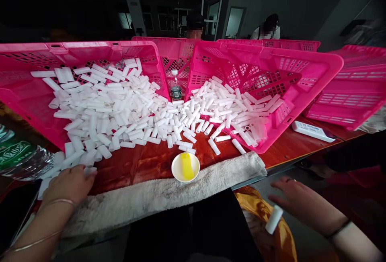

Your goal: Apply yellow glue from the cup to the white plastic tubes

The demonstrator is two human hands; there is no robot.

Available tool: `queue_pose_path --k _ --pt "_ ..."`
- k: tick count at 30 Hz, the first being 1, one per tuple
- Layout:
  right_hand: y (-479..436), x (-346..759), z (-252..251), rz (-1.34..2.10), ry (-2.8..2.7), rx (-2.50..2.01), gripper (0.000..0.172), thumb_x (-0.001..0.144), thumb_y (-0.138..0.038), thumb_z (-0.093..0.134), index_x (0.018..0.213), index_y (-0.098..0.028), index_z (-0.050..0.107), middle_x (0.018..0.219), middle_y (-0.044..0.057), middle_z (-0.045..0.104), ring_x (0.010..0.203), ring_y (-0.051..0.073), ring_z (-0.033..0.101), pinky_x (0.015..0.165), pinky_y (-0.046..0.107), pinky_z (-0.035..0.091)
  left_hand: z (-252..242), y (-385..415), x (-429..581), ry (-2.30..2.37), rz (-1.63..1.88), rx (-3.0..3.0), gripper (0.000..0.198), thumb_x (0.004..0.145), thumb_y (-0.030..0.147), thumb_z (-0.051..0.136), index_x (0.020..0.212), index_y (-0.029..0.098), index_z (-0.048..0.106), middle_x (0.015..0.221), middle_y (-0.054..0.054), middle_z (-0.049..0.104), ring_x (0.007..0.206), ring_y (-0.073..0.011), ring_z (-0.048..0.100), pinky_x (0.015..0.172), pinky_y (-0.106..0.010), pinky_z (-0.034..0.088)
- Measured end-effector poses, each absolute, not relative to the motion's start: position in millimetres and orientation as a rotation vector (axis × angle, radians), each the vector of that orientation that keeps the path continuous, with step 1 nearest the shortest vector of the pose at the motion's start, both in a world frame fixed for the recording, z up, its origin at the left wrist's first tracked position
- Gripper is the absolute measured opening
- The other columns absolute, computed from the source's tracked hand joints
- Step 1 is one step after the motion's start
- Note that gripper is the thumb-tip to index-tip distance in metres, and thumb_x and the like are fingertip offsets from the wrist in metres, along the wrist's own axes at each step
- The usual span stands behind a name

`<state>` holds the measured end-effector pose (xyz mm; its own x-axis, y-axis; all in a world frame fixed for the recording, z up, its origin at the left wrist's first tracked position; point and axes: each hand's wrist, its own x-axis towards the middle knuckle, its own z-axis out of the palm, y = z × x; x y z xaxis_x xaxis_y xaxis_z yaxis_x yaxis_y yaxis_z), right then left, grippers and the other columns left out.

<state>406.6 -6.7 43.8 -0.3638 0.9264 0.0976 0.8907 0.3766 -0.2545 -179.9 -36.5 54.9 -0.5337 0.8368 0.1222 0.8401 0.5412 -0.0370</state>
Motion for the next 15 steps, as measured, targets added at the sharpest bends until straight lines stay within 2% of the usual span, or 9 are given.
queue_pose_path --k 2,4,6,10,13,15 --pt "18.9 390.3 41.0 0.170 -2.390 -1.672 0.023 0.087 -0.031 0.047 0.082 -0.020 0.067 0.077 0.009 0.069 0.069 0.022 0.066 0.062 0.030 0.048 46.9 -32.1 -202.9 -2.667 0.054 -1.489 0.038 0.077 0.049 0.040 0.082 0.015 0.056 0.073 -0.008 0.063 0.086 -0.0349 0.064 0.072 -0.045 0.046" --pt "54.3 359.3 43.5 0.108 -2.364 -1.765 0.030 0.092 -0.028 0.040 0.081 -0.017 0.067 0.079 0.011 0.069 0.073 0.021 0.066 0.064 0.028 0.047 43.7 -28.6 -201.6 -2.617 0.051 -1.590 0.032 0.077 0.044 0.038 0.075 0.017 0.055 0.067 -0.005 0.061 0.086 -0.0342 0.064 0.071 -0.046 0.044" --pt "89.5 328.5 45.9 -0.029 -2.318 -1.942 0.027 0.090 -0.025 0.044 0.085 -0.013 0.067 0.084 0.016 0.069 0.078 0.023 0.067 0.065 0.029 0.047 43.1 -25.4 -187.8 -2.563 0.038 -1.699 0.030 0.079 0.040 0.037 0.071 0.018 0.056 0.066 -0.004 0.060 0.084 -0.0331 0.064 0.072 -0.045 0.044" --pt "119.2 295.9 44.7 -0.054 -2.314 -2.049 0.016 0.080 -0.024 0.060 0.077 -0.010 0.066 0.076 0.017 0.069 0.072 0.027 0.066 0.060 0.032 0.046 45.0 -23.9 -161.0 -2.568 0.031 -1.848 0.032 0.079 0.041 0.043 0.073 0.017 0.062 0.074 -0.010 0.065 0.080 -0.0316 0.064 0.072 -0.040 0.047" --pt "98.4 286.7 47.2 0.006 -2.309 -1.865 0.016 0.081 -0.028 0.056 0.079 -0.013 0.062 0.069 0.012 0.066 0.064 0.023 0.064 0.056 0.030 0.045 49.3 -32.6 -143.7 -2.587 -0.163 -1.991 0.028 0.075 0.042 0.050 0.079 0.018 0.064 0.082 -0.010 0.067 0.083 -0.0304 0.063 0.076 -0.039 0.047" --pt "77.3 277.6 50.2 0.279 -2.308 -1.489 0.014 0.083 -0.029 0.053 0.083 -0.016 0.057 0.067 0.006 0.063 0.059 0.018 0.060 0.053 0.027 0.045 52.5 -40.5 -127.5 -2.577 -0.427 -2.101 0.028 0.075 0.044 0.052 0.085 0.020 0.062 0.089 -0.007 0.068 0.088 -0.0276 0.063 0.080 -0.036 0.048"
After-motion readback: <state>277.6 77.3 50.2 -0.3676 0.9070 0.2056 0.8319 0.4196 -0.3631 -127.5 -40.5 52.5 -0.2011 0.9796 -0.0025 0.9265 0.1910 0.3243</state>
